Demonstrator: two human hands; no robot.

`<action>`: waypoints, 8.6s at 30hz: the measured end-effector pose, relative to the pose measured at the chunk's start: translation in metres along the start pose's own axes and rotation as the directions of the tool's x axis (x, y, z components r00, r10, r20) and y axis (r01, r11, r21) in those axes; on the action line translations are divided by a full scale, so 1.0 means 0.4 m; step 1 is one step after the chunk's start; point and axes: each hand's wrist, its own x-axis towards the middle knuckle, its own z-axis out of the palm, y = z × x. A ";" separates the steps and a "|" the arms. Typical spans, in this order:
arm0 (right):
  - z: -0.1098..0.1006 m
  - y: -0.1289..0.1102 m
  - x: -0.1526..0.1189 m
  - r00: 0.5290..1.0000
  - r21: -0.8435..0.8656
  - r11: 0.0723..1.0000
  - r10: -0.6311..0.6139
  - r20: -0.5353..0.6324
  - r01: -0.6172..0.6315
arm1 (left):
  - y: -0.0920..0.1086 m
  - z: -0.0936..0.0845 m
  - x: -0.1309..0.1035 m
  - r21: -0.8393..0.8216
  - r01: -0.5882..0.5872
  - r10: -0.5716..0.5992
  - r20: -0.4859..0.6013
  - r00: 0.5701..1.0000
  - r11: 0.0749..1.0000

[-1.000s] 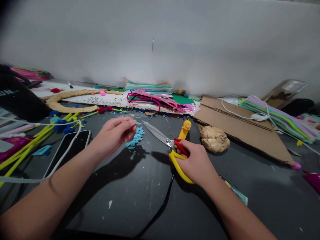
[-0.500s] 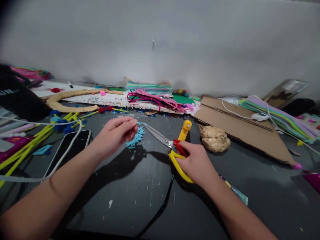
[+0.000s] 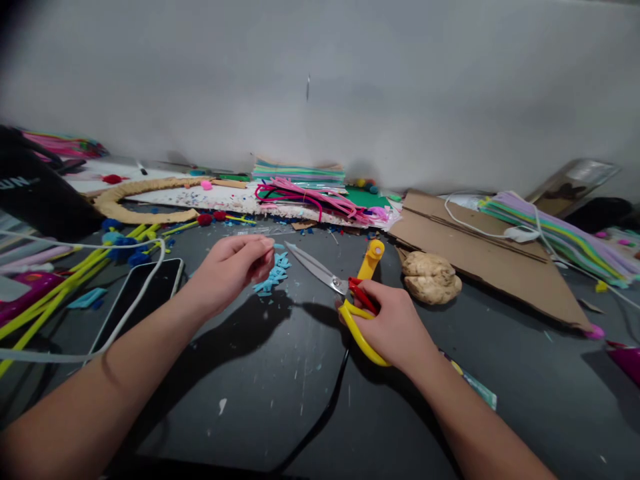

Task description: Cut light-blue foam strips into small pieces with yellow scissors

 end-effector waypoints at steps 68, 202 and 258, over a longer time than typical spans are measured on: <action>-0.005 -0.004 -0.003 1.000 -0.014 1.000 -0.028 -0.006 0.028 | 0.003 0.001 -0.007 0.031 -0.021 0.020 0.037 0.999 0.999; 0.014 0.023 0.013 0.997 -0.021 0.998 -0.055 -0.048 0.054 | -0.011 -0.056 -0.015 0.454 -0.221 0.233 0.030 0.972 0.863; 0.009 0.026 0.011 0.997 -0.050 0.996 -0.073 0.034 0.074 | -0.018 -0.057 -0.018 0.537 -0.376 0.384 0.103 0.918 0.755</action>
